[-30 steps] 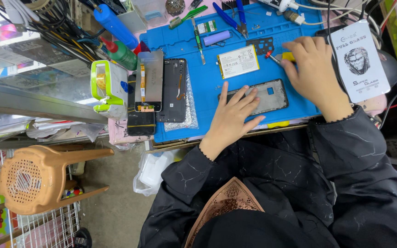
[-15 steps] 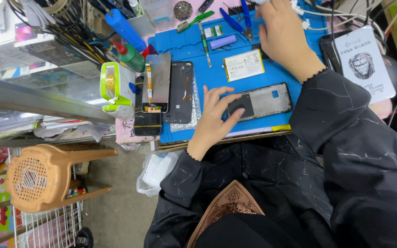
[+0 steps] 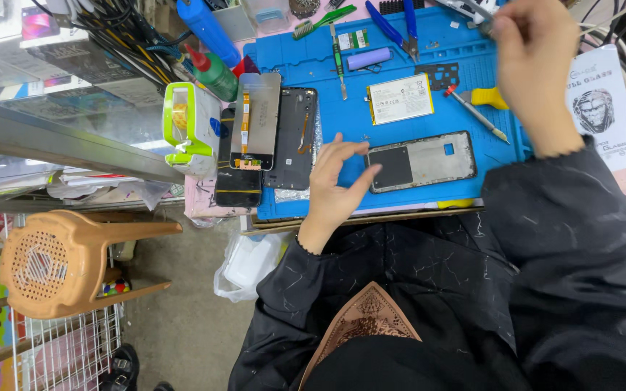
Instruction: The person removes a mobile phone screen assembly from the device frame with a plastic tool and by hand, detaches internal ribbon cables, and separates the component from the main housing. They handle various phone parts including a battery and mid-frame on a repair mat.
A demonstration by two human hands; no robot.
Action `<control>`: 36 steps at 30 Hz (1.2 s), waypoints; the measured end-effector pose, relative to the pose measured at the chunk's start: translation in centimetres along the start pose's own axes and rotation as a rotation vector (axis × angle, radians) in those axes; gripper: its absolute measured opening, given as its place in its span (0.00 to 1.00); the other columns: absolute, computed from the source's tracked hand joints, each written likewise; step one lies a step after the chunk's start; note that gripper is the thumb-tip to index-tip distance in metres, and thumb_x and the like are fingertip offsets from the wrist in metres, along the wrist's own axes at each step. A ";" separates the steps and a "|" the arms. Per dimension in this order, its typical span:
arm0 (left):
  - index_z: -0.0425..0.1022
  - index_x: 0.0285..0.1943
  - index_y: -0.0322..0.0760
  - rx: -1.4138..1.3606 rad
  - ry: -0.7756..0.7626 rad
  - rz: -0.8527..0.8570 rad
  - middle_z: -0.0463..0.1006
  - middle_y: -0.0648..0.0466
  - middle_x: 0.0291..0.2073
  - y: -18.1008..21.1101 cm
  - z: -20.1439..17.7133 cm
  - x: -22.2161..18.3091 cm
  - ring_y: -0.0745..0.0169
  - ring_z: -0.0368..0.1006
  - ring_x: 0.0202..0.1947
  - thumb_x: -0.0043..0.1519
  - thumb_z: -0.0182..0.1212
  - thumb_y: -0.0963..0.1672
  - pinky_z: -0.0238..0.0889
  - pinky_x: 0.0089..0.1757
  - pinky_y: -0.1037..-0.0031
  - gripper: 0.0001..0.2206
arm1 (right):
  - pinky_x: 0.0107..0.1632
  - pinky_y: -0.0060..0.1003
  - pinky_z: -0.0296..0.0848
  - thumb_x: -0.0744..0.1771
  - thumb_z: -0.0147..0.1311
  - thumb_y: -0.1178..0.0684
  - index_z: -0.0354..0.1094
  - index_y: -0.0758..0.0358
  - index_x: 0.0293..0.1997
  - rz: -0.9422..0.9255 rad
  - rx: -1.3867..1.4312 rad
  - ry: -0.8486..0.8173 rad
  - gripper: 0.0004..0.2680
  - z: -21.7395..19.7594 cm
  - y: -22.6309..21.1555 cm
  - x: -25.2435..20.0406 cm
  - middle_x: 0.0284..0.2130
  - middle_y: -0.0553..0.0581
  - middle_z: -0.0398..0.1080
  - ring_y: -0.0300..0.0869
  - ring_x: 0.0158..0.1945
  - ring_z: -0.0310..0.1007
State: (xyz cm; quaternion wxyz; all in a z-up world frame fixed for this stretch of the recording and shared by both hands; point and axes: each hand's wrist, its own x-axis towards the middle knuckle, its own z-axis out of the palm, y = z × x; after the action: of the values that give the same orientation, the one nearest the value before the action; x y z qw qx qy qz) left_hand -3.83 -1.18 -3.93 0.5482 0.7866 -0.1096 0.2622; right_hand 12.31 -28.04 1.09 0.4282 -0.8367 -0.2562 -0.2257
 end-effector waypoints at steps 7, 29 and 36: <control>0.72 0.65 0.38 -0.069 0.079 -0.116 0.76 0.49 0.58 1.6 -1.0 1.2 0.62 0.74 0.54 0.66 0.67 0.39 0.68 0.58 0.71 0.19 | 0.44 0.26 0.67 0.72 0.54 0.61 0.70 0.68 0.46 0.517 0.306 -0.298 0.02 -5.0 -5.0 -7.8 0.35 0.49 0.71 0.31 0.40 0.67; 0.83 0.45 0.30 -0.401 -0.274 -0.472 0.81 0.56 0.34 1.9 1.7 -0.7 0.74 0.77 0.34 0.60 0.69 0.38 0.67 0.37 0.83 0.06 | 0.56 0.51 0.65 0.63 0.57 0.62 0.68 0.70 0.51 -0.100 -0.099 -0.308 0.12 -2.7 -13.2 -10.0 0.46 0.67 0.72 0.60 0.54 0.69; 0.81 0.50 0.34 -0.080 -0.272 -0.252 0.82 0.52 0.42 2.7 4.0 -0.6 0.57 0.77 0.49 0.62 0.70 0.42 0.69 0.51 0.68 0.10 | 0.52 0.44 0.72 0.68 0.51 0.63 0.70 0.65 0.55 0.111 -0.007 -0.403 0.11 -1.2 -11.4 -11.2 0.43 0.62 0.72 0.55 0.49 0.73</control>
State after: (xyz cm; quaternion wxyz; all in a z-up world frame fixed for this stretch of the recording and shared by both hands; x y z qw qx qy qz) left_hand -4.43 -5.93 -3.10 0.5879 0.7997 -0.0935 0.0782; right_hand -3.55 -25.96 1.86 0.3773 -0.8792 -0.2894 -0.0307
